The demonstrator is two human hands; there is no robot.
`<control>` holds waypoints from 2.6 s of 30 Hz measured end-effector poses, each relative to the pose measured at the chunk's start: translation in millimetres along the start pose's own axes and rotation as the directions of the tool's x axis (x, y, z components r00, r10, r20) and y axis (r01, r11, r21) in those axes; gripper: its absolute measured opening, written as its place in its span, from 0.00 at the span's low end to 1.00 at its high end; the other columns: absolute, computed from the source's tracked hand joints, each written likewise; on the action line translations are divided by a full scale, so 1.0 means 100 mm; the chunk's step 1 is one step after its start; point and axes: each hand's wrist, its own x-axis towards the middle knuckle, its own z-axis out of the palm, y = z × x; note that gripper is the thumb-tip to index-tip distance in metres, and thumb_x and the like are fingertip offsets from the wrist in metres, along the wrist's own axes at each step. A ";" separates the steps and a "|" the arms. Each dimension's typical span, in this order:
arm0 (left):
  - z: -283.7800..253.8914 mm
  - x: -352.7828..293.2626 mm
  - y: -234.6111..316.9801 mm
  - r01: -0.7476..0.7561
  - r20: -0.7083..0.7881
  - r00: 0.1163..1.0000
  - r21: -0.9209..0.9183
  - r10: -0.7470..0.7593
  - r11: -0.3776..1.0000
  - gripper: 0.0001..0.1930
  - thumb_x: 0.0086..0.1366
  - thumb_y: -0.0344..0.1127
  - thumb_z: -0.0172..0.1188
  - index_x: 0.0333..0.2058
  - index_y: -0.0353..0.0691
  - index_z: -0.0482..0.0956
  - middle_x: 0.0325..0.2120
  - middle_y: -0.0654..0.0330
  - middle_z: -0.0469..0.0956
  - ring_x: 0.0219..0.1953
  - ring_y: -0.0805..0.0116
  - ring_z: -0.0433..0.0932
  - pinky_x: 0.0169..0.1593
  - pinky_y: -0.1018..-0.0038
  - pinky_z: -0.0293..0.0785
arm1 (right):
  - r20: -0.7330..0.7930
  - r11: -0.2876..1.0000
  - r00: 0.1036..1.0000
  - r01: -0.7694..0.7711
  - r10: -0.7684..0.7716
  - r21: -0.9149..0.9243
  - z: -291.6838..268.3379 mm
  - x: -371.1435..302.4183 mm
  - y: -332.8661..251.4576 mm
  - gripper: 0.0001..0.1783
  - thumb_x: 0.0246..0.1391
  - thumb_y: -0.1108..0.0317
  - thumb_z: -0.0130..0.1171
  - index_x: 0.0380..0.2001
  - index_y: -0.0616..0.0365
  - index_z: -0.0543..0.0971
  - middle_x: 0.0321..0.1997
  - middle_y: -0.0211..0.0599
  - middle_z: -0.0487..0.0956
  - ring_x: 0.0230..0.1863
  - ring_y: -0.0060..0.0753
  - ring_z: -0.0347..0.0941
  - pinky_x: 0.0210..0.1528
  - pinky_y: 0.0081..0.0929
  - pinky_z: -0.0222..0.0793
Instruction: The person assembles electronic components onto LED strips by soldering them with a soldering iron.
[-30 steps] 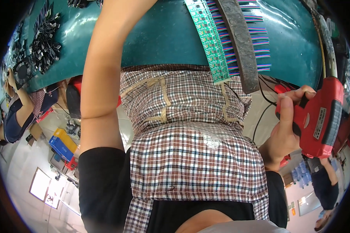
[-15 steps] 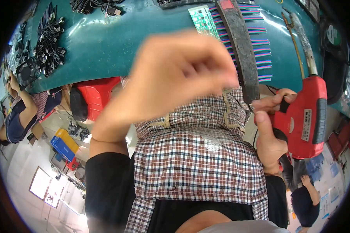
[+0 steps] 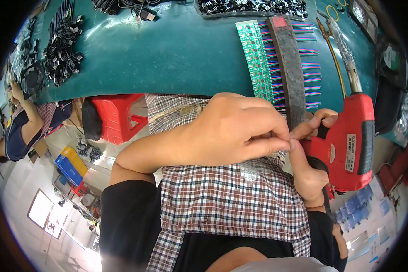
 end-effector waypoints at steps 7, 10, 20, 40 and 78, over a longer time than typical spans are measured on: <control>0.08 -0.05 -0.11 -0.312 -0.129 0.927 0.248 0.351 0.917 0.12 0.51 0.26 0.73 0.36 0.38 0.84 0.31 0.59 0.83 0.27 0.65 0.84 0.28 0.75 0.80 | 0.087 0.968 0.996 0.011 0.011 -0.249 -0.12 0.06 -0.06 0.30 0.49 0.86 0.63 0.51 0.63 0.59 0.41 0.37 0.78 0.47 0.25 0.75 0.51 0.23 0.69; 0.07 -0.05 -0.10 -0.321 -0.166 0.913 0.267 0.372 0.909 0.13 0.50 0.26 0.73 0.36 0.38 0.84 0.32 0.58 0.83 0.28 0.65 0.84 0.27 0.74 0.80 | -0.012 0.995 0.997 -0.079 0.079 -0.059 0.01 0.03 -0.10 0.29 0.49 0.85 0.63 0.50 0.63 0.60 0.39 0.34 0.79 0.48 0.23 0.74 0.53 0.22 0.68; 0.04 -0.03 -0.12 -0.340 -0.185 0.895 0.308 0.407 0.889 0.12 0.50 0.26 0.73 0.35 0.39 0.83 0.31 0.59 0.83 0.28 0.65 0.84 0.28 0.74 0.80 | 0.012 0.997 0.998 -0.069 0.069 -0.030 0.00 0.08 -0.06 0.28 0.49 0.86 0.62 0.50 0.62 0.60 0.38 0.34 0.79 0.48 0.23 0.74 0.54 0.23 0.68; -0.41 0.09 -0.52 0.099 -0.488 0.849 0.523 0.202 0.847 0.06 0.54 0.21 0.69 0.31 0.34 0.84 0.28 0.61 0.83 0.29 0.75 0.84 0.33 0.82 0.81 | 0.061 0.997 0.995 -0.080 0.079 0.013 -0.14 -0.36 0.01 0.30 0.60 0.61 0.63 0.61 0.60 0.67 0.37 0.35 0.71 0.27 0.22 0.68 0.33 0.28 0.68; -0.39 0.29 -0.63 0.073 -0.436 0.815 0.730 0.381 0.680 0.05 0.52 0.32 0.69 0.28 0.45 0.82 0.24 0.66 0.79 0.28 0.64 0.81 0.30 0.71 0.76 | 0.018 0.905 0.994 -0.090 0.106 -0.415 -0.15 -0.05 -0.03 0.06 0.62 0.78 0.55 0.39 0.61 0.69 0.33 0.35 0.72 0.21 0.17 0.62 0.26 0.22 0.65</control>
